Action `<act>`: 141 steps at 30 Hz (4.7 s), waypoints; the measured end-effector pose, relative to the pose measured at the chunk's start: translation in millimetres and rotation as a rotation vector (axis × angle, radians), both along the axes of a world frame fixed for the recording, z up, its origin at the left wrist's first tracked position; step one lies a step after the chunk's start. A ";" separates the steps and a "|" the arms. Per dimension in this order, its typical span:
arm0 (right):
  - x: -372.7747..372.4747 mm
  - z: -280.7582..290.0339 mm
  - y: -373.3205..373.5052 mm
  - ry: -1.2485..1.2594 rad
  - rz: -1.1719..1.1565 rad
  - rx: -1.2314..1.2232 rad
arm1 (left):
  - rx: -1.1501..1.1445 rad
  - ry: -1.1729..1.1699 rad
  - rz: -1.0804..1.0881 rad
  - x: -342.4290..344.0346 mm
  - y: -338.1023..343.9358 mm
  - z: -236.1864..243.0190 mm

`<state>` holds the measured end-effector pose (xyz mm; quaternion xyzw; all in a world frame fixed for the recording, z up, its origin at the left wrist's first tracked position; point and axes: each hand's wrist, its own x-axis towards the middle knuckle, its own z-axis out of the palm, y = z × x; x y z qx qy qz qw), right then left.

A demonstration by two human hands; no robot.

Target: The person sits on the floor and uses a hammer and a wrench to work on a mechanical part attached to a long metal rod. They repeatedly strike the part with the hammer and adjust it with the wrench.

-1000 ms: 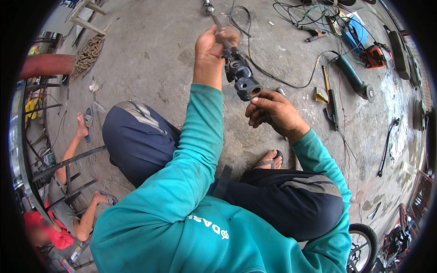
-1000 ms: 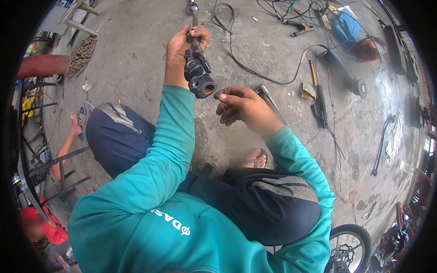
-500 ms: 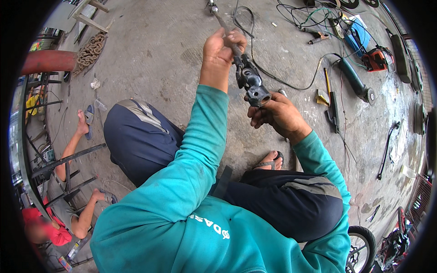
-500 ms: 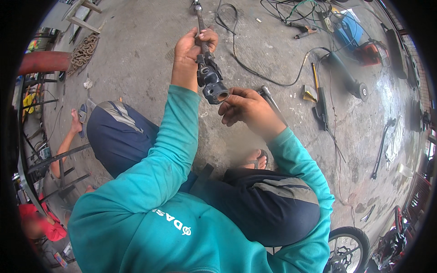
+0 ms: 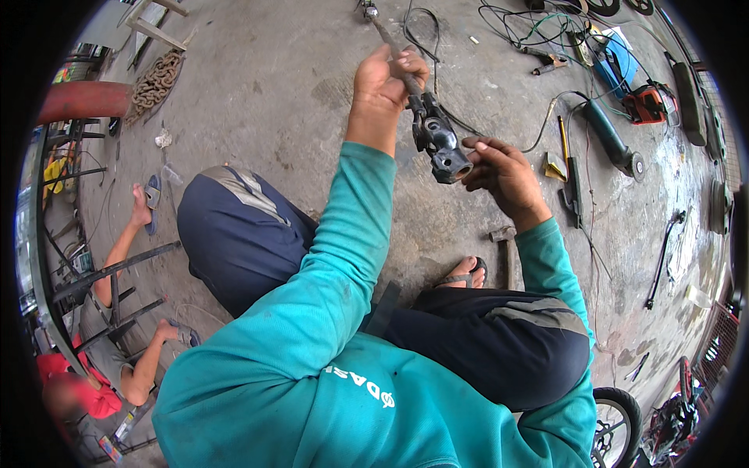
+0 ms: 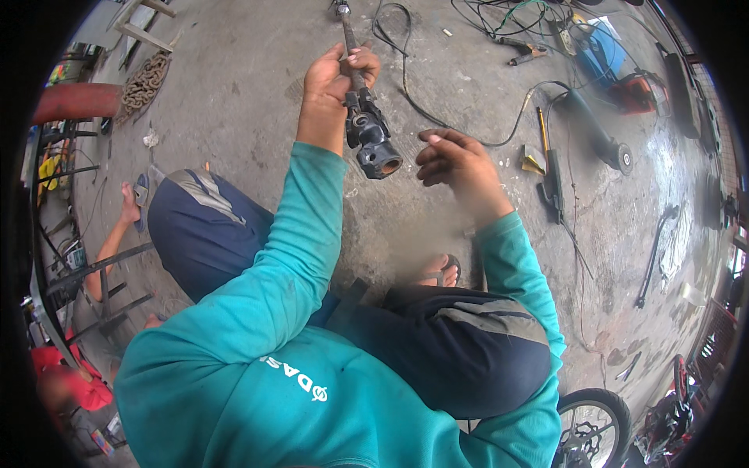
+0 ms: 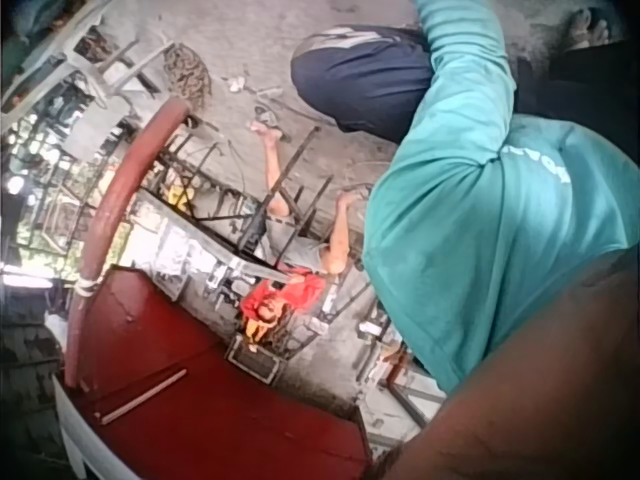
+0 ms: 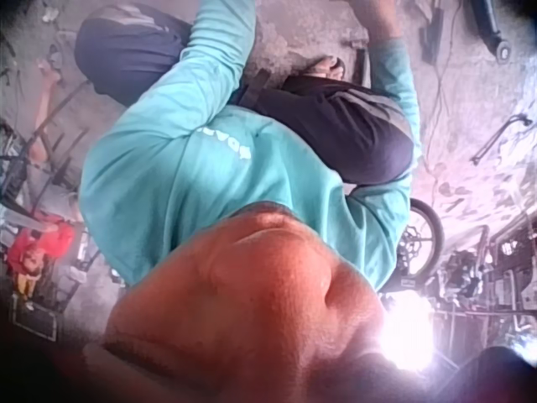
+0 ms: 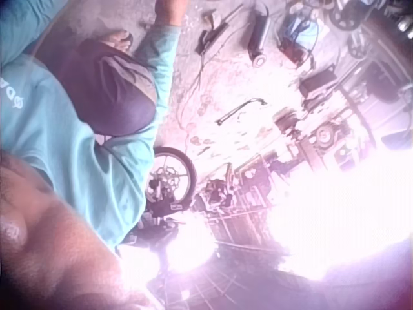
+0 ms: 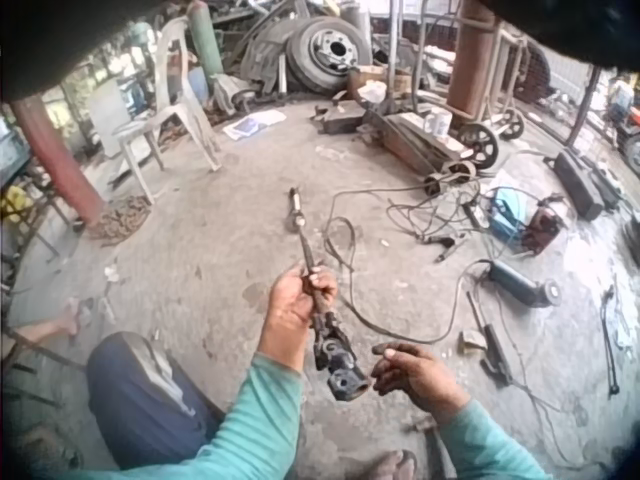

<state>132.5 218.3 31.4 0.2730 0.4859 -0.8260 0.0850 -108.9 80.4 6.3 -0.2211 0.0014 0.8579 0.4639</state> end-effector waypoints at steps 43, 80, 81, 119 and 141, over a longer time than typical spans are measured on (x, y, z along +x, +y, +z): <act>45.0 -37.4 -3.1 -0.176 0.691 1.080 | -0.531 0.286 -0.154 72.7 -0.9 -134.6; 82.2 -75.4 -43.1 -0.253 0.164 1.043 | -0.830 0.245 -0.213 76.3 2.3 -131.3; 82.6 -75.4 -44.8 -0.239 0.151 1.060 | -0.852 0.228 -0.219 75.4 1.2 -131.1; 68.1 -8.8 -17.8 0.086 0.499 1.367 | -0.505 0.105 -0.299 87.7 -20.4 -67.7; 58.7 -91.3 -16.1 0.263 0.029 0.990 | -0.561 0.125 -0.277 80.7 -13.7 -78.0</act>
